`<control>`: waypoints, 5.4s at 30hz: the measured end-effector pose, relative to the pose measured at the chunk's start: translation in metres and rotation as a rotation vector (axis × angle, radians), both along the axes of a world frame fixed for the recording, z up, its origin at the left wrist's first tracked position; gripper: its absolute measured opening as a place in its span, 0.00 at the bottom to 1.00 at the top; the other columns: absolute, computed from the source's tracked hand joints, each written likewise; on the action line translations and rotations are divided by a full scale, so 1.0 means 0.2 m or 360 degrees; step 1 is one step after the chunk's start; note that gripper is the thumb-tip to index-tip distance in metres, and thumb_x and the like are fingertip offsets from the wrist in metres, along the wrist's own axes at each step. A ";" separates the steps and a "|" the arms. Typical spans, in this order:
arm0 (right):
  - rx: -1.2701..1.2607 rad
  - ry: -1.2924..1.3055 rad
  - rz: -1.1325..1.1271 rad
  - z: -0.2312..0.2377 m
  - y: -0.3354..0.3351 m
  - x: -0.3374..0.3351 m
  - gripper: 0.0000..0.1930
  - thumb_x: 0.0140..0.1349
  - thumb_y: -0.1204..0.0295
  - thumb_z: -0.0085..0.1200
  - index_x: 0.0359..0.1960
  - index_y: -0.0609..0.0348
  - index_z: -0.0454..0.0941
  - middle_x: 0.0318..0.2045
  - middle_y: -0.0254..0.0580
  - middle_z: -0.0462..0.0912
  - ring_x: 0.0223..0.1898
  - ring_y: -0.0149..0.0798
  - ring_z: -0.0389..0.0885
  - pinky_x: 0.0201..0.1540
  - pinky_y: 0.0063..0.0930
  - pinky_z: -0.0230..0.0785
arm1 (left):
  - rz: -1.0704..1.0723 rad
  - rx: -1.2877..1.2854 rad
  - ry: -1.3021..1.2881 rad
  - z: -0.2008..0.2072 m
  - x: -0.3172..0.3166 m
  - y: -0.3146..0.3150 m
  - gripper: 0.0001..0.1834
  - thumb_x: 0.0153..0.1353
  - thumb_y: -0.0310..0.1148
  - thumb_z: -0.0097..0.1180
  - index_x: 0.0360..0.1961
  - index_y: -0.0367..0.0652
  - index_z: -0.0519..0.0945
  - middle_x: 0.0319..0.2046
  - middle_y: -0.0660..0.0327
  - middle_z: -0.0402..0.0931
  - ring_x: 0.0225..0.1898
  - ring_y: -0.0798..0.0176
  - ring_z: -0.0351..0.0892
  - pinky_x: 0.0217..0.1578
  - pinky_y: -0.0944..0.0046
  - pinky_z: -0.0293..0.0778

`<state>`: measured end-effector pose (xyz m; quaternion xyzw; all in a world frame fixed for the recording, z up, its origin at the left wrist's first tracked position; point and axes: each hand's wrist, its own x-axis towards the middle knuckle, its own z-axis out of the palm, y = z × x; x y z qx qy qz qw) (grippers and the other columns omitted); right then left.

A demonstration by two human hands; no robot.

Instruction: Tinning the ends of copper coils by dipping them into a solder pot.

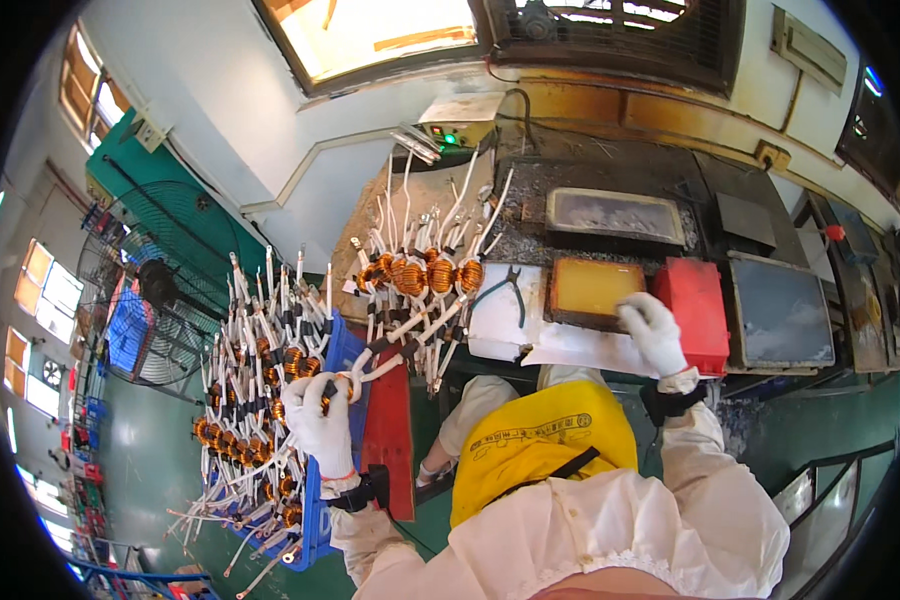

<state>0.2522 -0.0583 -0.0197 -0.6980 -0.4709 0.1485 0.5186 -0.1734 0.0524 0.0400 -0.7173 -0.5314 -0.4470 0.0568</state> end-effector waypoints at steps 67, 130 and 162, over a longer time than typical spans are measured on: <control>-0.0651 0.0276 0.0467 -0.18 -0.12 -0.10 0.09 0.61 0.74 0.47 0.38 0.64 0.76 0.32 0.41 0.80 0.35 0.31 0.76 0.41 0.23 0.68 | 0.0917 0.0517 0.0024 0.38 -0.70 -0.15 0.08 0.51 0.33 0.63 0.31 0.42 0.82 0.33 0.57 0.74 0.33 0.62 0.76 0.34 0.64 0.71; -0.0734 -0.0285 0.0518 -0.35 -0.18 -0.20 0.11 0.59 0.67 0.50 0.40 0.58 0.77 0.28 0.53 0.81 0.30 0.48 0.81 0.34 0.34 0.72 | 0.1109 -0.0863 -0.0304 -0.53 -1.25 0.11 0.30 0.53 0.54 0.52 0.48 0.42 0.72 0.40 0.38 0.76 0.43 0.38 0.75 0.44 0.48 0.69; -0.0600 -0.0435 0.0586 -0.16 -0.19 -0.20 0.11 0.58 0.67 0.51 0.38 0.58 0.78 0.33 0.52 0.81 0.35 0.50 0.81 0.38 0.35 0.72 | 0.1257 0.0005 -0.0247 -0.29 -1.00 -0.07 0.15 0.57 0.42 0.57 0.34 0.40 0.78 0.34 0.48 0.68 0.35 0.49 0.68 0.38 0.53 0.64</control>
